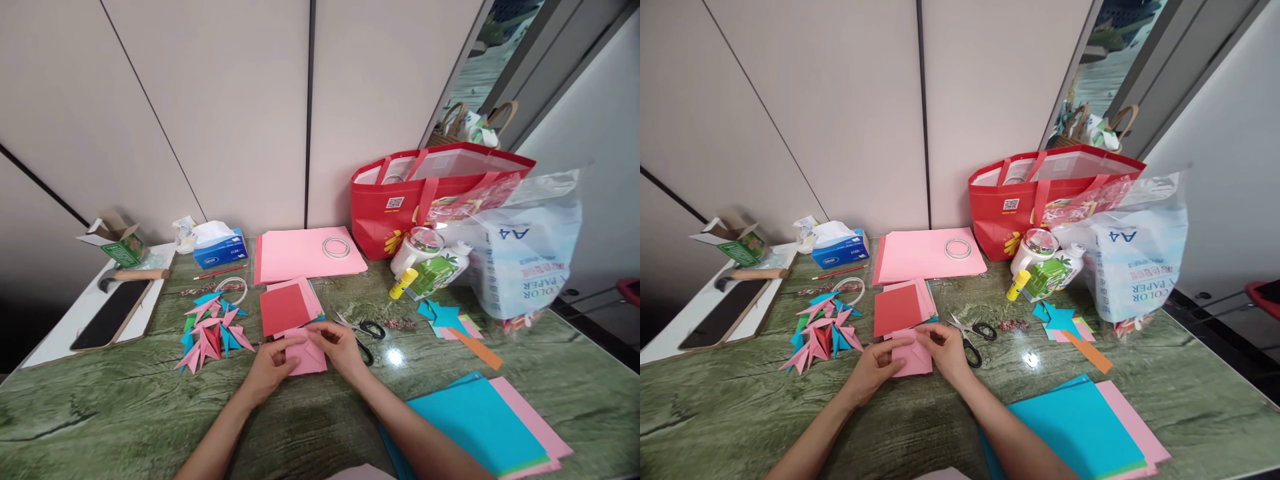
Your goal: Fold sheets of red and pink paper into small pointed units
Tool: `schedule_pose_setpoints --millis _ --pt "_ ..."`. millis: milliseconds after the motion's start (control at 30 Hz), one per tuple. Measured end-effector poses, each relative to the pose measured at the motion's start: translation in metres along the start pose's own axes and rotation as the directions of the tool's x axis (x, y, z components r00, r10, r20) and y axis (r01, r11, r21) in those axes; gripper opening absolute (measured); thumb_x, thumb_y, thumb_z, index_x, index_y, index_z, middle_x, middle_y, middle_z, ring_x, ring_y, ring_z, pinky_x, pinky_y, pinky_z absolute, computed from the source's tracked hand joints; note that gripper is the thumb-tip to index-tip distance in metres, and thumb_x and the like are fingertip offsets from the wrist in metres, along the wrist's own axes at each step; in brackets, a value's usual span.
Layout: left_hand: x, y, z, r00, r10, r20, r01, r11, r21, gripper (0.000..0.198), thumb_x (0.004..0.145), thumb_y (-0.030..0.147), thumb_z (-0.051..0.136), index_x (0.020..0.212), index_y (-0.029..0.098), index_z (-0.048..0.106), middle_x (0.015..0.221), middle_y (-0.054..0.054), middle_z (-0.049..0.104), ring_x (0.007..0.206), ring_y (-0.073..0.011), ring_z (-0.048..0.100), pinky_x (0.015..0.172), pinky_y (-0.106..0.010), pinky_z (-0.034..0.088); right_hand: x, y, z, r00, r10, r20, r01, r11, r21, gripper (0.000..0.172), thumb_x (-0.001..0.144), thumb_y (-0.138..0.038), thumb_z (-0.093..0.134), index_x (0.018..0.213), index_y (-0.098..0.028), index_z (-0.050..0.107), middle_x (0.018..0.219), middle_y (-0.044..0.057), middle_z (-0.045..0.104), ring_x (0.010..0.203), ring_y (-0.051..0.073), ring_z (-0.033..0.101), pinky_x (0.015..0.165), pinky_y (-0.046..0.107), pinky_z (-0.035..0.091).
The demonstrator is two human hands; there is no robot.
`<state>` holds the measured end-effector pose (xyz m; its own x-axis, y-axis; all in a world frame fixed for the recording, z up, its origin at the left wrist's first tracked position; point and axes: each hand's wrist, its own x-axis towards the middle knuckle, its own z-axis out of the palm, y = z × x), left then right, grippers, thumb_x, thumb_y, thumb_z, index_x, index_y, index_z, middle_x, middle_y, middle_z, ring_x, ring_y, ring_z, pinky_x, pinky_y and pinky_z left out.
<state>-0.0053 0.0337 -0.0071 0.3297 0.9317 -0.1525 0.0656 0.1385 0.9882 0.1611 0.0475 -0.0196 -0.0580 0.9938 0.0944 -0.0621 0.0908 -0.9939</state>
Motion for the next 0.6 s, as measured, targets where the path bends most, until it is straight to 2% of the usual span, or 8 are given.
schedule_pose_setpoints --millis 133,300,467,600 --pt "-0.0008 0.0019 0.0012 0.999 0.024 0.022 -0.024 1.0 0.019 0.048 0.066 0.026 0.066 0.113 0.017 0.058 0.097 -0.008 0.064 0.073 -0.0163 0.056 0.065 -0.024 0.044 -0.0005 -0.0004 -0.0004 0.999 0.039 -0.03 -0.037 0.998 0.046 0.012 0.068 -0.027 0.064 0.075 -0.019 0.069 0.075 0.003 0.069 0.069 0.018 0.061 0.067 0.03 0.047" --pt "-0.0028 0.007 0.0042 0.999 -0.01 0.031 0.009 0.999 0.047 0.055 0.066 0.03 0.065 0.117 0.015 0.053 0.084 -0.005 0.066 0.056 -0.0109 0.049 0.053 -0.021 0.041 -0.0019 -0.0015 0.0 0.994 0.06 -0.091 -0.05 0.994 0.101 0.022 0.069 -0.03 0.063 0.087 -0.019 0.067 0.074 0.003 0.069 0.065 0.017 0.061 0.062 0.029 0.047" --pt "-0.0031 0.008 0.0046 0.999 -0.005 0.041 0.007 0.999 -0.036 0.054 0.063 0.029 0.068 0.115 0.017 0.056 0.088 -0.006 0.066 0.067 -0.015 0.054 0.059 -0.023 0.042 -0.0028 -0.0043 0.0011 0.995 0.017 -0.1 -0.012 0.998 0.054 0.023 0.07 -0.03 0.061 0.09 -0.018 0.065 0.077 0.005 0.069 0.068 0.018 0.062 0.066 0.03 0.048" --pt "-0.0007 0.0043 0.0025 0.998 0.015 -0.064 -0.017 0.999 -0.034 0.055 0.063 0.027 0.067 0.116 0.016 0.055 0.089 -0.006 0.066 0.07 -0.016 0.056 0.064 -0.025 0.044 -0.004 -0.0025 0.0037 0.997 -0.015 -0.071 0.018 0.999 0.042 0.03 0.072 -0.028 0.059 0.1 -0.019 0.054 0.088 0.006 0.065 0.071 0.015 0.06 0.063 0.027 0.048"
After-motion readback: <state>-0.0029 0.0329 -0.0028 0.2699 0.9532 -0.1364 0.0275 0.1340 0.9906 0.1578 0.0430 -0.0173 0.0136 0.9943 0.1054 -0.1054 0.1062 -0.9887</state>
